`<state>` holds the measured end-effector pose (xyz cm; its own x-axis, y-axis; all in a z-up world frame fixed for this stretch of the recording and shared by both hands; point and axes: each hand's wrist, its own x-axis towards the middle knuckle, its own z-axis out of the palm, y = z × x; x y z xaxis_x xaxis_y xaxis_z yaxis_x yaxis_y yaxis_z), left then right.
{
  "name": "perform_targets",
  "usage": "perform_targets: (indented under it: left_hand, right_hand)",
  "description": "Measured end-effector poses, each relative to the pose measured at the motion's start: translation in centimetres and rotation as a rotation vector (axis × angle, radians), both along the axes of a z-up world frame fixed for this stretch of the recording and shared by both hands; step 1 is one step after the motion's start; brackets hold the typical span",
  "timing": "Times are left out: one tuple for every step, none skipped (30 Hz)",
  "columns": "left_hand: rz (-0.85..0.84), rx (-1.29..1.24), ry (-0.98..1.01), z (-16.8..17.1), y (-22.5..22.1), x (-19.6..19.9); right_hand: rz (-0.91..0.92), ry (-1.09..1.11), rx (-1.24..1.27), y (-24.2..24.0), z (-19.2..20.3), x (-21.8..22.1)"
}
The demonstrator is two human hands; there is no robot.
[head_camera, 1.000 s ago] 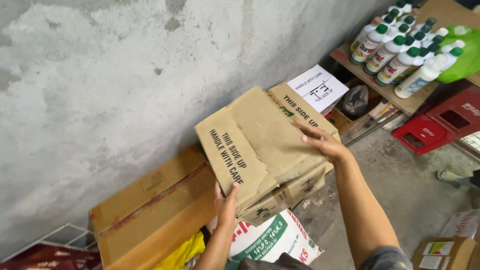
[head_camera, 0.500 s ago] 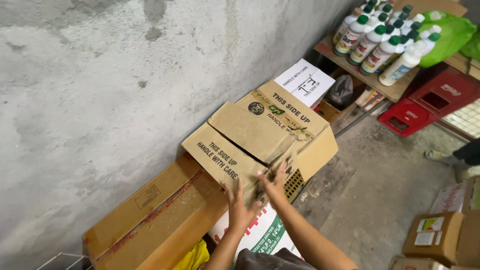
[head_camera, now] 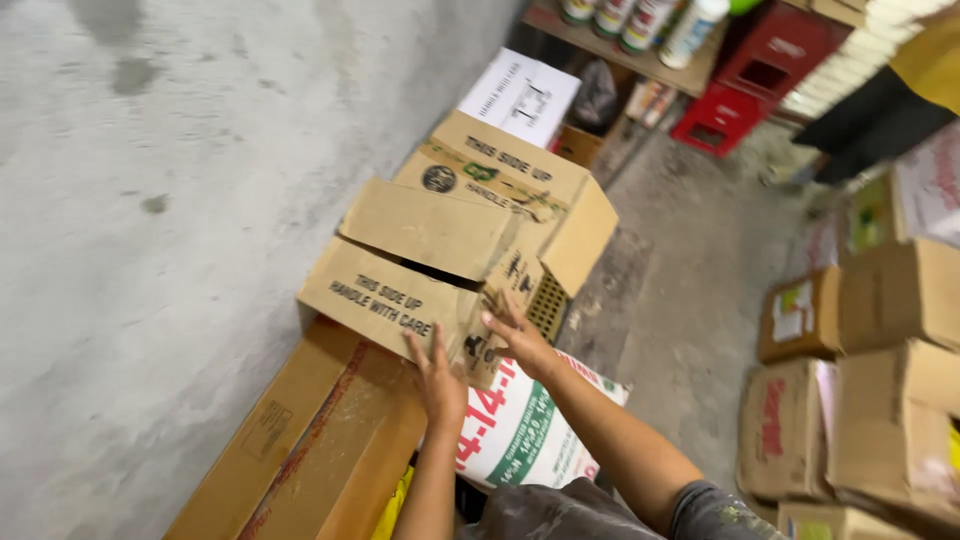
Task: Packing small product boxes and plastic bottles into larger cardboard shipping boxes in a storage area.
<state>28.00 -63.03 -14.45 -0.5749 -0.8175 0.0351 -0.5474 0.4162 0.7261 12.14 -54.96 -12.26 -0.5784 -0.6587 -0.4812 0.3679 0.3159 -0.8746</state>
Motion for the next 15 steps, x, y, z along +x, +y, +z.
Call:
perform_targets:
  left_hand:
    - [-0.032,0.012,-0.006,0.3,0.2,-0.2]
    - [0.004,0.074,-0.004,0.5,0.4,-0.4]
    - [0.040,0.136,-0.004,0.7,0.8,-0.5]
    - [0.008,0.144,-0.026,1.7,1.5,-0.3]
    - [0.035,0.080,-0.012,2.6,2.3,0.0]
    - [0.066,0.015,0.002,3.4,3.2,0.4]
    - [0.038,0.024,-0.020,4.1,4.4,1.2]
    - [-0.024,-0.065,0.060,5.0,5.3,0.8]
    - [-0.084,-0.153,0.142,6.0,6.2,0.5]
    - [-0.110,-0.152,0.137,6.4,7.1,1.0]
    - [-0.159,-0.160,0.219,6.7,8.0,1.4]
    - [-0.213,-0.166,0.306,7.0,8.8,1.4]
    - [-0.245,-0.163,0.306,7.4,9.0,1.8]
    - [-0.279,-0.154,0.349,7.9,9.5,1.8]
    - [-0.313,-0.144,0.392,8.4,10.1,1.8]
  right_hand:
    - [-0.032,-0.006,0.012,1.0,0.5,0.7]
    - [-0.032,-0.008,0.016,1.9,1.0,1.5]
    - [-0.032,-0.010,0.019,2.9,1.4,2.4]
    - [-0.066,-0.030,0.027,4.1,1.5,3.0]
    - [-0.068,-0.029,0.013,5.3,1.7,3.6]
    - [-0.065,-0.030,-0.001,6.5,1.7,4.4]
    - [-0.094,-0.051,0.008,7.8,1.3,5.6]
    - [-0.103,-0.046,-0.011,8.5,1.3,5.3]
    - [-0.113,-0.041,-0.030,9.3,1.4,5.2]
    - [-0.139,-0.047,-0.030,9.9,1.6,5.8]
    - [-0.136,-0.060,-0.070,10.5,1.8,6.3]
    - [-0.139,-0.069,-0.112,11.1,1.9,6.4]
    - [-0.170,-0.070,-0.115,11.2,2.3,6.8]
    - [-0.148,-0.050,-0.152,11.7,2.9,6.8]
    - [-0.126,-0.028,-0.188,12.3,3.5,6.8]
